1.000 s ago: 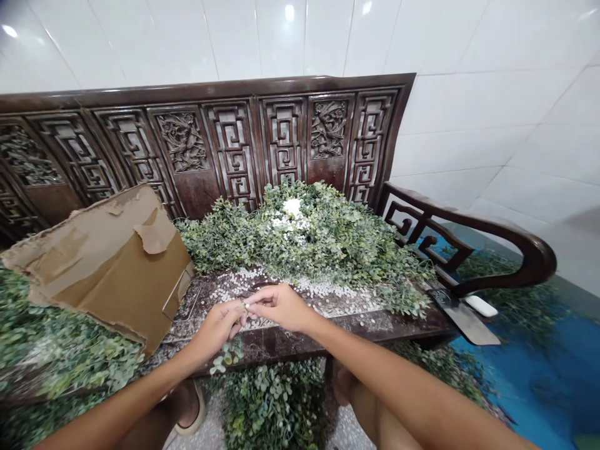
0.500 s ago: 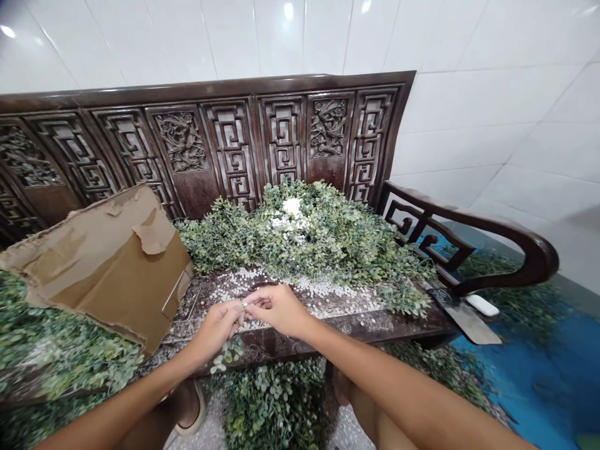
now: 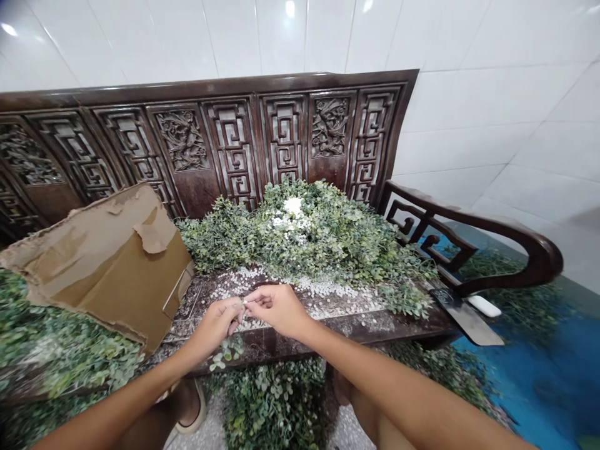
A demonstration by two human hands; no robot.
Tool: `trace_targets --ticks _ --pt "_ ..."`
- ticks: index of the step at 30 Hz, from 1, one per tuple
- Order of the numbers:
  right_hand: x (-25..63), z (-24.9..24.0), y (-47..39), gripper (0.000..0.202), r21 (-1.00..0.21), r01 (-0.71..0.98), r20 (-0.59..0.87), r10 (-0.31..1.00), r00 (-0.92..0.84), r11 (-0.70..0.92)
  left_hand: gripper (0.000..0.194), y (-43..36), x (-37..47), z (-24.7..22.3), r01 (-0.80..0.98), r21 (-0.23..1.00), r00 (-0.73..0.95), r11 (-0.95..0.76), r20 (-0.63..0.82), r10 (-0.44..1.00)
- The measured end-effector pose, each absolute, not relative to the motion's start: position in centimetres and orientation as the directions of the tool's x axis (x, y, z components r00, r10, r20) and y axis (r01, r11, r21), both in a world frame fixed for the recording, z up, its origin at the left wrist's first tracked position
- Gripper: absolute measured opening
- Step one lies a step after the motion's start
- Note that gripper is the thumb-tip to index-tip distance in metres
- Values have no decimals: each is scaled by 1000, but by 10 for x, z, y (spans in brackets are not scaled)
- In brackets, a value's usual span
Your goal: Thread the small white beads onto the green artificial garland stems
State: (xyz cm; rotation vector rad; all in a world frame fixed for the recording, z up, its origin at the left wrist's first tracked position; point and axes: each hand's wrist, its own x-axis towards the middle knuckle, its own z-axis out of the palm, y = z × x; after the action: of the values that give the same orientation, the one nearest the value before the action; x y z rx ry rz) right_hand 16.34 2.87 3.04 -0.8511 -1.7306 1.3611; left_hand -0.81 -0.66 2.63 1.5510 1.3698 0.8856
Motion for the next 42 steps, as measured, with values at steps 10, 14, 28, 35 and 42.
trace_targets --ticks 10,14,28,35,42 --pt "158 25 26 15 -943 112 232 863 -448 312 23 -4 -10 23 396 917 150 -44 -17 989" --pt "156 27 22 16 -852 255 338 853 -398 457 23 -4 -8 25 443 893 141 -79 18 990" --pt "150 26 16 21 -772 354 418 840 -345 529 27 -4 -7 33 510 844 198 -163 69 978" --pt "152 27 15 22 -717 397 439 814 -380 572 32 -3 -10 32 529 821 280 -216 71 957" --pt "153 25 16 22 -739 382 398 818 -416 555 33 -1 -12 27 565 785 298 -255 95 950"
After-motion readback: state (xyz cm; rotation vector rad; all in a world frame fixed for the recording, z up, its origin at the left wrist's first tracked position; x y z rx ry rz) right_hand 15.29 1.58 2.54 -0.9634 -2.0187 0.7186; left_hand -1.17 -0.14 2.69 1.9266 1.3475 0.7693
